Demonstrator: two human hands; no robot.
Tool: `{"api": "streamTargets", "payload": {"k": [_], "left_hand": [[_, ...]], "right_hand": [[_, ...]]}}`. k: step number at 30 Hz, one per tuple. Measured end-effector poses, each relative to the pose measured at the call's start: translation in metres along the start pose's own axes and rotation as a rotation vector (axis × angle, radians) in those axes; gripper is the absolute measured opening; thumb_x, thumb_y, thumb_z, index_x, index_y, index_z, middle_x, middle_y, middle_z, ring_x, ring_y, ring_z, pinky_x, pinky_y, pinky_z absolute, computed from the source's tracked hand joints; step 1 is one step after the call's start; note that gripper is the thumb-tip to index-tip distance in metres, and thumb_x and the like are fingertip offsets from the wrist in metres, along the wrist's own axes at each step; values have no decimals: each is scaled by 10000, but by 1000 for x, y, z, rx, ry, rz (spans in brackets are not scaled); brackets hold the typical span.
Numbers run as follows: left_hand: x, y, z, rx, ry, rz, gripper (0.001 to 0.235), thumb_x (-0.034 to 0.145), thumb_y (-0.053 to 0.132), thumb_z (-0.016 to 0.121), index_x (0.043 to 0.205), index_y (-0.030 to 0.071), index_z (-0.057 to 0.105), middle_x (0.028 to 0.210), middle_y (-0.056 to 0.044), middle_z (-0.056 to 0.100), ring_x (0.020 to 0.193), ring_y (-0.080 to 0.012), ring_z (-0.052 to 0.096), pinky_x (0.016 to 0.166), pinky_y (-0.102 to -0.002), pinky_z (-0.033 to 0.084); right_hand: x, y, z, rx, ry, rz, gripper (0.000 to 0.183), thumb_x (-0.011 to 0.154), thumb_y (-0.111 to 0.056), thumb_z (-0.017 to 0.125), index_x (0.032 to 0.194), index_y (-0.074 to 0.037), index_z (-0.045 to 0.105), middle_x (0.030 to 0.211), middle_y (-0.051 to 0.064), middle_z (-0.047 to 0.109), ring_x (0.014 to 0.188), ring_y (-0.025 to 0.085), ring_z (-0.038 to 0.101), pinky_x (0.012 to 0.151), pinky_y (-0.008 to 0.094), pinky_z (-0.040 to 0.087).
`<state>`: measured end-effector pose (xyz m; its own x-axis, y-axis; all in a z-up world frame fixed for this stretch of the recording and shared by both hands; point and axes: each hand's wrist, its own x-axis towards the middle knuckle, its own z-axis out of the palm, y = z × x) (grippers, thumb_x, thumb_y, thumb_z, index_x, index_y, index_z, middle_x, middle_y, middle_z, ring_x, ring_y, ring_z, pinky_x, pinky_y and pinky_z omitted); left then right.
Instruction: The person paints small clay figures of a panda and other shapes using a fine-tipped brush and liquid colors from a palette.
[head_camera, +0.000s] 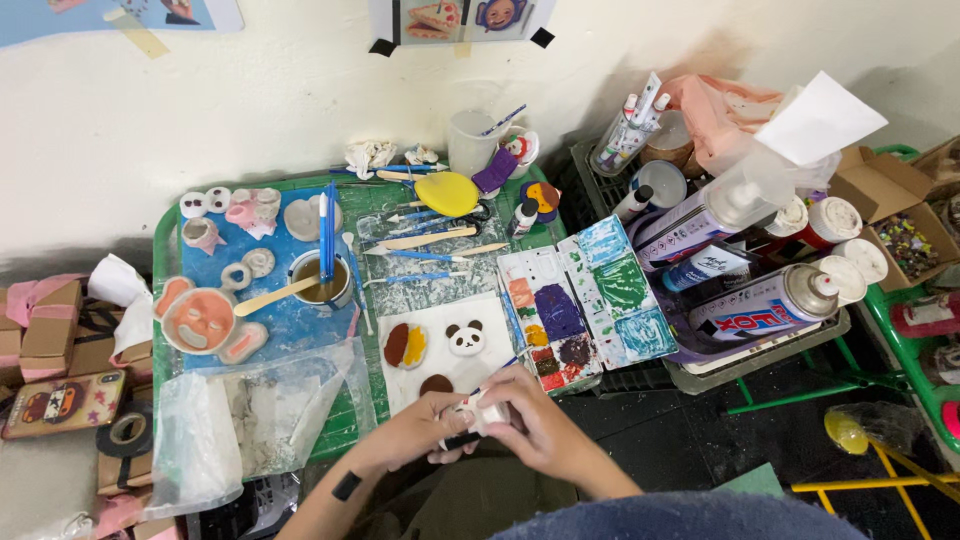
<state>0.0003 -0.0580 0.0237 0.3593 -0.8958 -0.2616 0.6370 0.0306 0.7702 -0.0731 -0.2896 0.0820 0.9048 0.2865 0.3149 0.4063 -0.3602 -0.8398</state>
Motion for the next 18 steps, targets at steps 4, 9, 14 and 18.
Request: {"api": "streamTargets", "payload": {"k": [4, 9, 14, 18], "left_hand": [[4, 16, -6, 124, 71, -85, 464, 1043, 425, 589, 1101, -31, 647, 750, -88, 663, 518, -91, 545, 446, -239, 408], [22, 10, 15, 396, 329, 207, 502, 1010, 336, 533, 1439, 89, 454, 797, -44, 640, 640, -93, 593, 575, -250, 496], [24, -10, 29, 339, 512, 370, 569, 1080, 340, 354, 1570, 106, 185, 881, -42, 589, 720, -123, 583, 676, -295, 517], [0, 7, 9, 607, 645, 597, 738, 1051, 524, 245, 1615, 61, 141, 1041, -120, 672, 885, -209, 607, 833, -361, 493]], "right_hand": [[11, 10, -10, 54, -131, 83, 363, 936, -125, 726, 1267, -63, 591, 1339, 133, 577, 1168, 242, 583, 1004, 377, 491], [21, 23, 15, 259, 60, 88, 441, 978, -87, 609, 1392, -31, 468, 1438, 148, 498, 1353, 263, 497, 1130, 399, 398], [33, 24, 34, 529, 345, 569, 329, 986, -119, 518, 1311, -109, 567, 1153, 124, 597, 959, 199, 627, 851, 376, 570], [43, 10, -53, -31, 834, 677, 204, 949, -104, 472, 1048, -91, 650, 1036, 146, 649, 864, 211, 601, 804, 350, 526]]}}
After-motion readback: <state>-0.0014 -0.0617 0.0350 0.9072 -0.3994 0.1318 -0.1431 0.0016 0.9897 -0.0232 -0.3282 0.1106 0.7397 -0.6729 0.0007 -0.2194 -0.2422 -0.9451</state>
